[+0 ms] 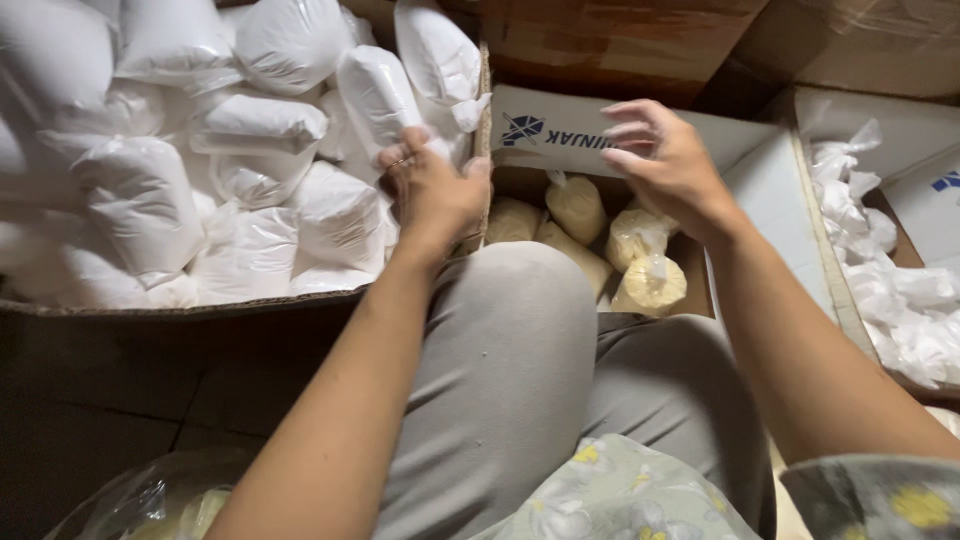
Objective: The person sits on the floor and repeatedly picks up white plastic-wrapped packages from a large cardboard box, then places them into a smaller white box. The person handles the packages one at a time, arranging them inside the smaller box.
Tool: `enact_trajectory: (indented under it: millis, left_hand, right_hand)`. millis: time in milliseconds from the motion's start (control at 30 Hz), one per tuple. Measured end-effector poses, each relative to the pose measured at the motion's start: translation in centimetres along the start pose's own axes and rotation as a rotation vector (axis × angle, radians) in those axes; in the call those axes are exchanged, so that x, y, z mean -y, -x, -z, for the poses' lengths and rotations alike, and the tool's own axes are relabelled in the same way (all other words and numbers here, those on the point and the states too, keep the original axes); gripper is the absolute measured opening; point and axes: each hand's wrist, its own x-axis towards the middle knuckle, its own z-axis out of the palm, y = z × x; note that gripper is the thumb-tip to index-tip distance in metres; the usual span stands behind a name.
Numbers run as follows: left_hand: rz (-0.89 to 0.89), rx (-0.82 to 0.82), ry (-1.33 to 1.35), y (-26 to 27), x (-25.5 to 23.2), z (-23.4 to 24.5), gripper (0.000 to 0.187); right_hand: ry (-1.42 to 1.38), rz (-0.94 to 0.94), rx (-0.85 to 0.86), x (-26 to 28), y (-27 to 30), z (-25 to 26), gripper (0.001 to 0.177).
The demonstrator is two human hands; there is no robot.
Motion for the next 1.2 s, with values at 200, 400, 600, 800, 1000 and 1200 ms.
enact_trajectory:
  millis: [200, 400, 600, 800, 1000, 1200]
  left_hand:
    - [0.477, -0.067, 0.017, -2.1, 6.5, 2.7, 0.081]
    - [0.524, -0.03, -0.123, -3.8, 8.2, 2.5, 0.081]
    - [0.394, -0.031, -0.421, -4.7, 9.5, 2.0, 0.087]
    - [0.343, -0.026, -0.579, -7.5, 11.5, 0.1, 0.072]
    - [0.291, -0.033, -0.634, -8.5, 12.2, -0.7, 0.024]
    - [0.082, -0.192, -0.422, -6.8, 11.8, 0.7, 0.031]
  right_hand:
    - [0.152, 0.121, 0.449, 8.8, -4.9, -8.7, 0.052]
    - [0.458, 0.008, 0.554, 10.2, -8.3, -16.5, 0.047]
    - [0.225, 0.027, 0.604, 7.1, -9.6, -22.8, 0.038]
    - [0.248, -0.251, 0.742, 5.1, -9.2, -22.1, 0.041]
    - [0.277, -0.27, 0.664, 5.6, -8.8, -22.1, 0.053]
    - [0.088, -0.358, 0.507, 5.7, -8.9, -21.5, 0.054]
